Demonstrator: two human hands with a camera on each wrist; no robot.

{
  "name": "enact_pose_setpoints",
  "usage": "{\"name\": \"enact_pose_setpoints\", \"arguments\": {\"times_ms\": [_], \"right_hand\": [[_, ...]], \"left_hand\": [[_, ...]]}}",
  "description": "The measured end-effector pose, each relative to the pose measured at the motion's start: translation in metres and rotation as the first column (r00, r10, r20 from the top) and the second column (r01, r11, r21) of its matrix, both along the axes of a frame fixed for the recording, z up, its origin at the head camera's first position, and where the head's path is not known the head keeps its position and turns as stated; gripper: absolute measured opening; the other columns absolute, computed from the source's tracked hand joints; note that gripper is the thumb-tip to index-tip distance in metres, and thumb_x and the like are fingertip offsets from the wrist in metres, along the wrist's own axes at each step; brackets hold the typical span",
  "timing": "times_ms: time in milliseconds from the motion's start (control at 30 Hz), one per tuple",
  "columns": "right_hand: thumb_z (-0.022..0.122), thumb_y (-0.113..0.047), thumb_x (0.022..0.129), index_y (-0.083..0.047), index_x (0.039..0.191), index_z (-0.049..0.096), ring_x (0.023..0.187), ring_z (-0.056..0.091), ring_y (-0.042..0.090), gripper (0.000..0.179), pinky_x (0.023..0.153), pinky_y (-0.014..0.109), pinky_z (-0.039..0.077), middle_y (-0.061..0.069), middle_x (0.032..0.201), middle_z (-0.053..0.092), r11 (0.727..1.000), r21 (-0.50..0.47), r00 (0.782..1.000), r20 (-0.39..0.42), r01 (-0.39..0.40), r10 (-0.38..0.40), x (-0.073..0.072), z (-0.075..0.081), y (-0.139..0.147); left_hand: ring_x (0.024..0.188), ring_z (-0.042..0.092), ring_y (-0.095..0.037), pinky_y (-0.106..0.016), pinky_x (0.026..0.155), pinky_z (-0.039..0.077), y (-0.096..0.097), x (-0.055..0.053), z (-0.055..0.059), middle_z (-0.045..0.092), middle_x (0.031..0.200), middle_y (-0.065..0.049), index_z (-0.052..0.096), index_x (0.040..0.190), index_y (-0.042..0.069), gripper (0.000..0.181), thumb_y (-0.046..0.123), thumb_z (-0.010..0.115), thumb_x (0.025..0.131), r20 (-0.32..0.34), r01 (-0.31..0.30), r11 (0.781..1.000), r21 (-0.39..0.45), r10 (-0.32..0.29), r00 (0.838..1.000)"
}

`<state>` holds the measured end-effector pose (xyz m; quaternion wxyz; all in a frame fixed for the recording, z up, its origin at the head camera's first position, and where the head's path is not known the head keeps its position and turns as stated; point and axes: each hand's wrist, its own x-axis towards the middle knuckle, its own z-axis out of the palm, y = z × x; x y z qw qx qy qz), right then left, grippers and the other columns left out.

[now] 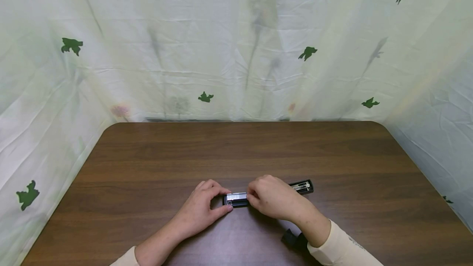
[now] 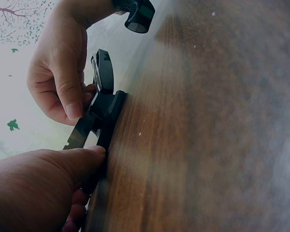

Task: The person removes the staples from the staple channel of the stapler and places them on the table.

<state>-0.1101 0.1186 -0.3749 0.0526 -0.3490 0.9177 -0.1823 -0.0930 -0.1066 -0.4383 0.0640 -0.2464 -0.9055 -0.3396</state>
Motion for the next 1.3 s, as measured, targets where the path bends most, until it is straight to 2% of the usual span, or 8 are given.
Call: {"name": "enact_pose_setpoints", "arguments": {"times_ms": [500,733,1000,1300], "right_hand": [[0.059,-0.016,0.085,-0.024,0.064,0.056,0.054,0.043,0.004,0.023,0.052,0.022,0.037,-0.015,0.056,0.045,1.000,0.003,1.000,0.013,-0.007,0.007,0.0001,0.0017,0.0001],[0.061,-0.019,0.086,-0.023,0.070,0.061,0.056,0.045,0.003,0.016,0.053,0.022,0.039,-0.016,0.061,0.048,1.000,-0.026,1.000,0.022,0.013,-0.012,0.0011,0.0031,0.0007],[0.060,-0.022,0.087,-0.025,0.073,0.061,0.062,0.046,0.003,0.015,0.061,0.024,0.040,-0.019,0.065,0.049,1.000,-0.027,0.999,-0.035,-0.003,0.002,0.0015,0.0034,-0.0024],[0.061,-0.025,0.088,-0.026,0.074,0.061,0.063,0.045,0.003,0.014,0.062,0.024,0.039,-0.018,0.067,0.048,0.999,-0.035,0.997,-0.078,-0.027,0.024,0.0015,-0.0002,-0.0027]], "left_hand": [[0.092,0.044,-0.001,-0.029,0.079,0.040,0.0000,0.0005,0.0014,0.052,0.094,0.018,0.067,0.101,0.027,0.032,0.037,0.078,0.073,0.009,0.000,1.000,0.005,0.000,1.000],[0.093,0.044,-0.001,-0.029,0.080,0.040,-0.0002,0.0006,0.0009,0.052,0.095,0.019,0.067,0.101,0.028,0.032,0.038,0.078,0.073,0.015,-0.001,1.000,-0.001,0.001,1.000],[0.092,0.044,-0.001,-0.029,0.079,0.040,-0.0007,0.0013,0.0016,0.052,0.095,0.018,0.067,0.101,0.028,0.032,0.037,0.077,0.073,0.022,0.000,1.000,-0.005,0.000,1.000],[0.092,0.044,-0.001,-0.030,0.079,0.040,-0.0008,0.0018,0.0020,0.053,0.095,0.017,0.067,0.102,0.027,0.031,0.037,0.077,0.074,0.033,0.004,1.000,-0.005,-0.004,0.999]]}}
